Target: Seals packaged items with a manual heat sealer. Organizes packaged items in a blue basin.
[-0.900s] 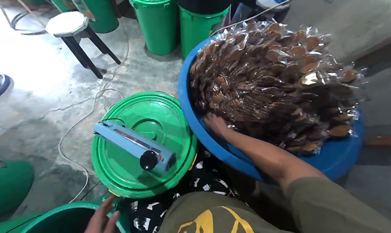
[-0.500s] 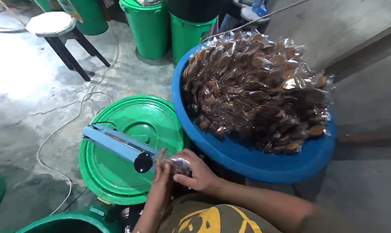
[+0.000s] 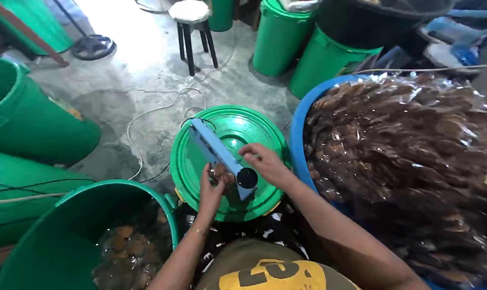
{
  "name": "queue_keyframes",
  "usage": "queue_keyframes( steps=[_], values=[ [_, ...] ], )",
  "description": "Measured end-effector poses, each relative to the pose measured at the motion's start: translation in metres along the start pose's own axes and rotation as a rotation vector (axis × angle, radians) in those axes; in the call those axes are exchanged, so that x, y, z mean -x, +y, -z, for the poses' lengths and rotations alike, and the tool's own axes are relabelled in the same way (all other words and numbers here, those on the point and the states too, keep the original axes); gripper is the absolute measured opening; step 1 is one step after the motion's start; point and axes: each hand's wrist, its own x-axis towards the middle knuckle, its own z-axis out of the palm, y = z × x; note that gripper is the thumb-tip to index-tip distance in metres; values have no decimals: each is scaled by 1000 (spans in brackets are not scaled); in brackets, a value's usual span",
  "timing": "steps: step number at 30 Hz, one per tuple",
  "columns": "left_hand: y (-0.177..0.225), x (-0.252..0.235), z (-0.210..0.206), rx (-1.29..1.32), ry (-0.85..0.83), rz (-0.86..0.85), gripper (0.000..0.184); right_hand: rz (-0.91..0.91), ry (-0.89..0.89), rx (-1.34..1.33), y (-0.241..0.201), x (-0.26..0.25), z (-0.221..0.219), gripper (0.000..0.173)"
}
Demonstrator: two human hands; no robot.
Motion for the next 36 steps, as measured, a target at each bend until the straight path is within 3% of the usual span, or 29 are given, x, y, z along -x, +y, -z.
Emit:
queue_keyframes(
  steps=[3,5,10,14,16,18,20,23,27,29,30,33,35,36],
  values=[
    [13,-15,11,-28,29,32,75,-23,-340,456,-24,-2,-19,64],
    [15,-20,13,-56,41,61,73,-98,-336,543,-19,-5,-41,76],
    [5,-23,20,67,141,99,61,225,226,521,27,7,-79,52],
    [9,-25,21,270,332,68,39,253,245,475,30,9,-80,51],
    [17,-22,23,364,264,52,34,239,229,448,30,9,-79,52],
    [21,-24,21,368,129,142,39,218,213,416,30,10,-78,52],
    [16,-34,20,150,-5,175,40,212,205,406,31,10,-76,52],
    [13,-46,30,-309,-86,66,31,228,175,381,26,10,-70,48],
    [15,-35,20,-264,-30,-225,38,608,394,309,33,9,-69,26],
    [16,-17,12,-262,52,-361,41,800,485,205,32,16,-53,24],
    [18,-8,14,-262,81,-376,43,805,517,164,34,23,-39,24],
    [20,19,50,-59,80,-174,54,493,722,234,83,38,12,18],
    [10,30,99,161,-17,-56,40,139,752,366,133,42,50,22],
    [7,37,122,198,-54,-14,25,-82,655,440,154,44,65,25]
  ],
)
